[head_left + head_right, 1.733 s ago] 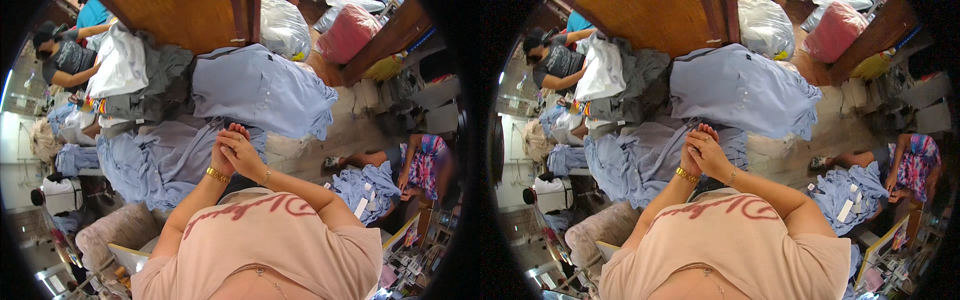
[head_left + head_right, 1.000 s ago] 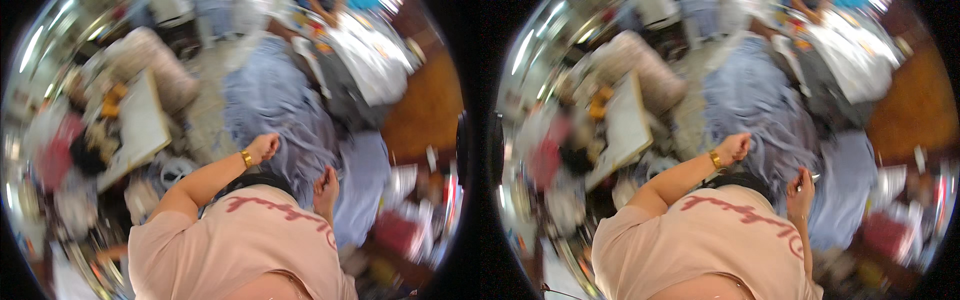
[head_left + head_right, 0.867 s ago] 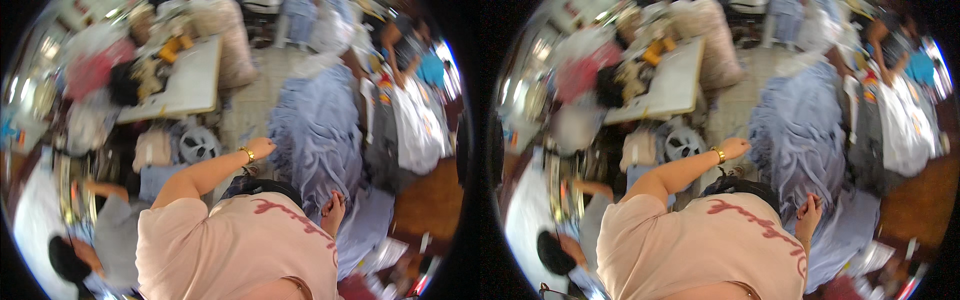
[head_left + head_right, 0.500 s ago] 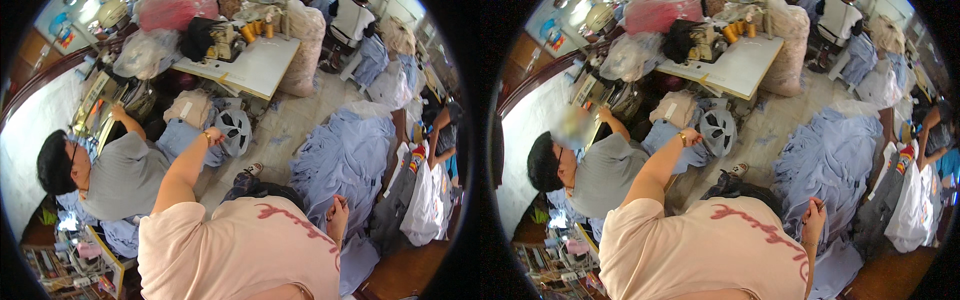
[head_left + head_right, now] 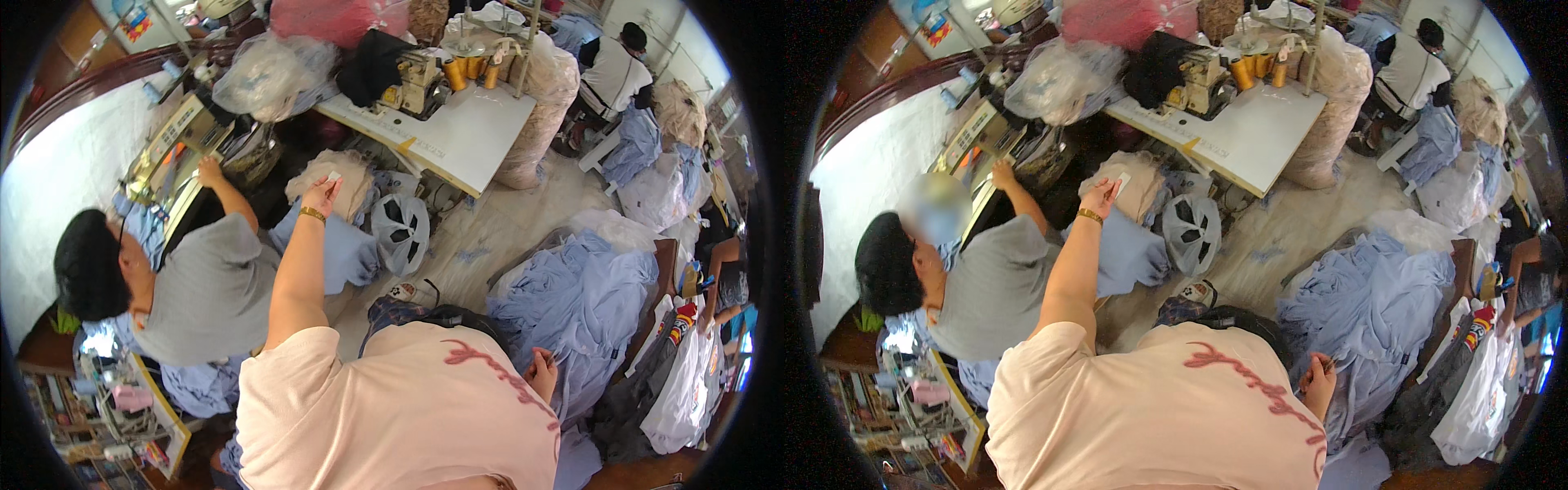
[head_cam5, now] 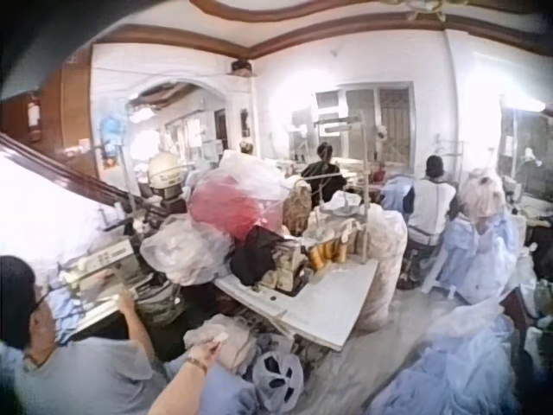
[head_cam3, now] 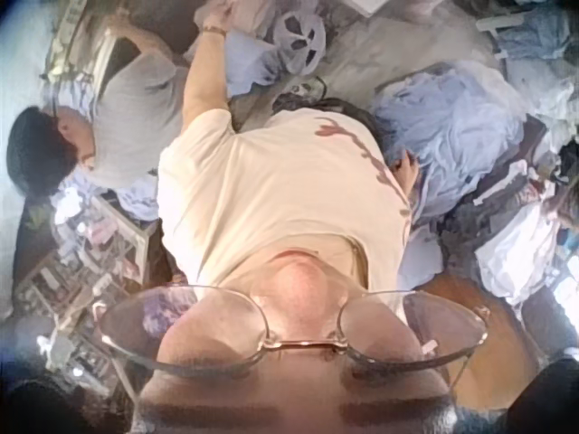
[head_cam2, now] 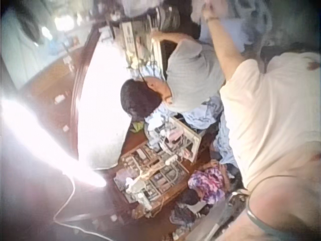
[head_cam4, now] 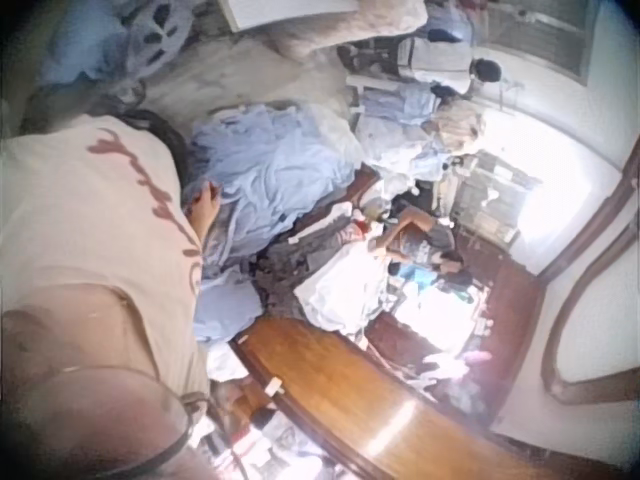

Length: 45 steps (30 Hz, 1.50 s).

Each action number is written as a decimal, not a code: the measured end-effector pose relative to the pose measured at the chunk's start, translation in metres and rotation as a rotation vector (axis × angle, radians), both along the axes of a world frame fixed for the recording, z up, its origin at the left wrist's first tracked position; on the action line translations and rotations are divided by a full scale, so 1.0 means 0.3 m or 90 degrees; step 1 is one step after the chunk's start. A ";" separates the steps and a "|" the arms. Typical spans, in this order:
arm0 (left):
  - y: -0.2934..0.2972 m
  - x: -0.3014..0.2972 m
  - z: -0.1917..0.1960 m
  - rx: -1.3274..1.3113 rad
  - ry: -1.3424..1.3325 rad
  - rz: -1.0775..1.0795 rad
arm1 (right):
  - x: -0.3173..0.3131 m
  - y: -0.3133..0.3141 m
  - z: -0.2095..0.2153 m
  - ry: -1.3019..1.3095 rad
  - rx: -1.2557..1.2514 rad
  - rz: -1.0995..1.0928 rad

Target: The person holds up blue collared shirts one at a time, uses small shears to snip off loose threads from the collar and button area, and then places the shirts into a large pile.

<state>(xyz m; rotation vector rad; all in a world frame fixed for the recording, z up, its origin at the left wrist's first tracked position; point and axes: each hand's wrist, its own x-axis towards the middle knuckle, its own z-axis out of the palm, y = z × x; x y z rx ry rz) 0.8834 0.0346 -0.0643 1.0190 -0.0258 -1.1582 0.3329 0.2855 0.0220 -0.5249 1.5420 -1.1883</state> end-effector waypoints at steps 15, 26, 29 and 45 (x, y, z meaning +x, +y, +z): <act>-0.870 -0.076 -0.184 0.193 -0.863 -0.359 | 0.220 -0.107 -0.036 0.111 0.071 -0.261; -0.891 -0.003 -0.218 0.090 -1.215 -0.359 | 0.386 -0.100 -0.093 0.201 0.185 -0.271; -0.875 -0.011 -0.245 0.054 -1.107 -0.338 | 0.401 -0.126 -0.087 0.196 0.193 -0.266; -0.898 0.002 -0.332 0.151 -1.246 -0.106 | 0.425 -0.094 -0.018 0.129 0.196 -0.361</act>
